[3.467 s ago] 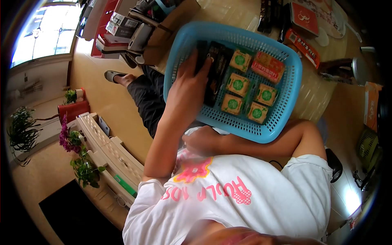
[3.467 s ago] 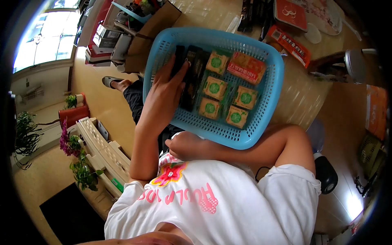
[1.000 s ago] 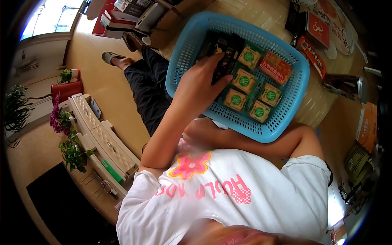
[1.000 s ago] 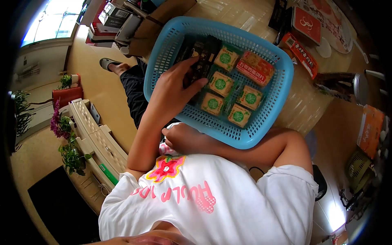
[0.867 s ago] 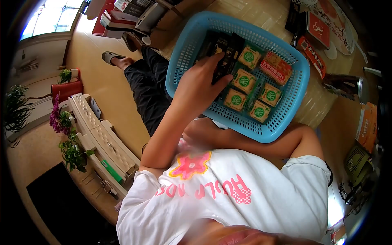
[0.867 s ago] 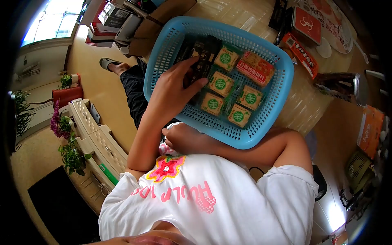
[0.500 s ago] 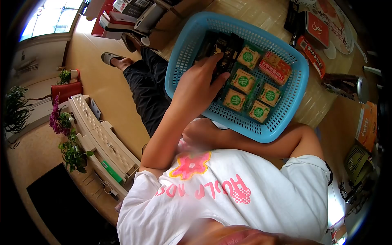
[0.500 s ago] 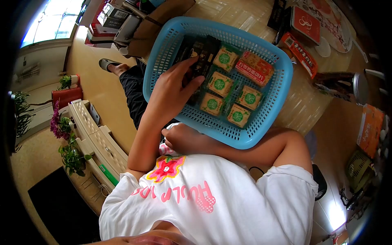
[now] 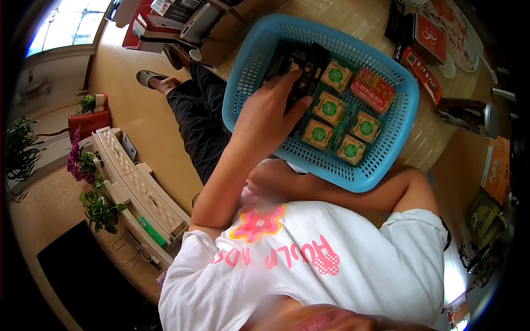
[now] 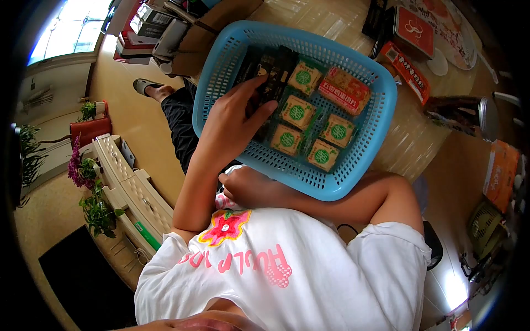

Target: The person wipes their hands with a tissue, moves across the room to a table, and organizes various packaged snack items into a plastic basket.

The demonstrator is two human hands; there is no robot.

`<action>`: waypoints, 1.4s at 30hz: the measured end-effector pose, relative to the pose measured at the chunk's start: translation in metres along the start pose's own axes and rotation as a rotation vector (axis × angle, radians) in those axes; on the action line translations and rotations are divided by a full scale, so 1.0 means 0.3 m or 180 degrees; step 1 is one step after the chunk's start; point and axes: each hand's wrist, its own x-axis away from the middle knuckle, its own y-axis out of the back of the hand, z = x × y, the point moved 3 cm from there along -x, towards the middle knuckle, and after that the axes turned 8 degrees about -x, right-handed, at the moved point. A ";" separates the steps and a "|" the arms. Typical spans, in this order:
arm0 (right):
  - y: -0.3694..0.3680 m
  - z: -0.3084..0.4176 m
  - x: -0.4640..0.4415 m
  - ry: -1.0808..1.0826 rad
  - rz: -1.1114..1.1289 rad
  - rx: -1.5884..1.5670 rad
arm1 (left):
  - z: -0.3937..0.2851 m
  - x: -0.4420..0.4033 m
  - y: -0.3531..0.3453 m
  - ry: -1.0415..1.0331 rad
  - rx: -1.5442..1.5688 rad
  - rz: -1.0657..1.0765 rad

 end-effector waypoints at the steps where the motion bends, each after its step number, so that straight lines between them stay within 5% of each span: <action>1: 0.000 0.000 0.001 0.0001 0.0015 0.0035 | -0.001 0.000 0.000 0.0003 -0.0005 0.0008; 42: 0.050 0.026 0.001 0.0008 0.0148 0.0105 | 0.007 -0.001 -0.004 0.0019 -0.0022 0.0059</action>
